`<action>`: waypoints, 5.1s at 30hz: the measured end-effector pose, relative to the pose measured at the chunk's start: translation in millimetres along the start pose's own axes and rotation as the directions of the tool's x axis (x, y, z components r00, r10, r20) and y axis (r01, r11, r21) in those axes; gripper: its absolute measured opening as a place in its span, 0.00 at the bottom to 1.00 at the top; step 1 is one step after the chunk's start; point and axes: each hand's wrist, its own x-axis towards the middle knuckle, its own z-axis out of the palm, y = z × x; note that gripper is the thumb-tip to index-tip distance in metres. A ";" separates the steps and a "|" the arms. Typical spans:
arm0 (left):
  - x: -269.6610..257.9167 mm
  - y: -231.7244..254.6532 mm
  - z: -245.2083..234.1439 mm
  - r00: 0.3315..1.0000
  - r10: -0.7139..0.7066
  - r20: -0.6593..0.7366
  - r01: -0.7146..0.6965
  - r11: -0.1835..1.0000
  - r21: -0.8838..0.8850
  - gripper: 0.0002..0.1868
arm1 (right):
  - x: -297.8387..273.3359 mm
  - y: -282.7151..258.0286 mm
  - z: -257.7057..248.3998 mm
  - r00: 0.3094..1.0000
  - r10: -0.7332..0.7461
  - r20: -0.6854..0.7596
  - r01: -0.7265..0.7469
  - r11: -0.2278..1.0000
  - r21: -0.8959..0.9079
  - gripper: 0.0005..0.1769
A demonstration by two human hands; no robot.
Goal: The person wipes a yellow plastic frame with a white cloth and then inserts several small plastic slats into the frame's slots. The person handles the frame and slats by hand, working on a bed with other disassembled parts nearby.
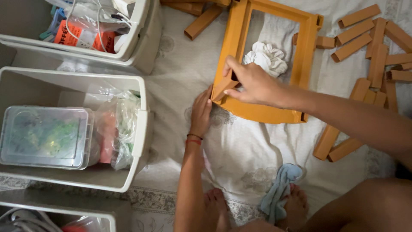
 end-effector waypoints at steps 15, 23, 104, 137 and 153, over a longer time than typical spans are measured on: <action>54.0 40.0 36.3 0.981 0.013 -0.193 0.002 0.997 0.077 0.23 | -1.7 -7.7 14.7 0.992 -0.048 -0.120 0.041 0.997 -0.060 0.26; 55.1 0.5 40.4 0.959 0.218 -0.178 -0.169 0.952 0.256 0.25 | -5.9 -4.2 15.8 0.991 -0.040 -0.126 0.039 0.999 -0.017 0.27; 3.5 -5.9 -1.3 0.989 -0.105 0.107 0.142 0.894 -0.425 0.24 | -5.9 -1.3 11.4 0.996 0.005 -0.085 0.004 0.995 0.103 0.26; 4.6 7.0 -8.5 0.971 -0.206 0.125 0.240 0.872 -0.427 0.25 | -14.6 -7.8 37.4 0.977 -0.059 -0.206 0.071 0.996 0.051 0.23; 1.8 22.8 10.6 0.982 -0.190 0.021 0.187 0.936 -0.299 0.32 | -25.4 3.4 20.3 0.996 0.053 -0.067 -0.047 0.994 0.096 0.24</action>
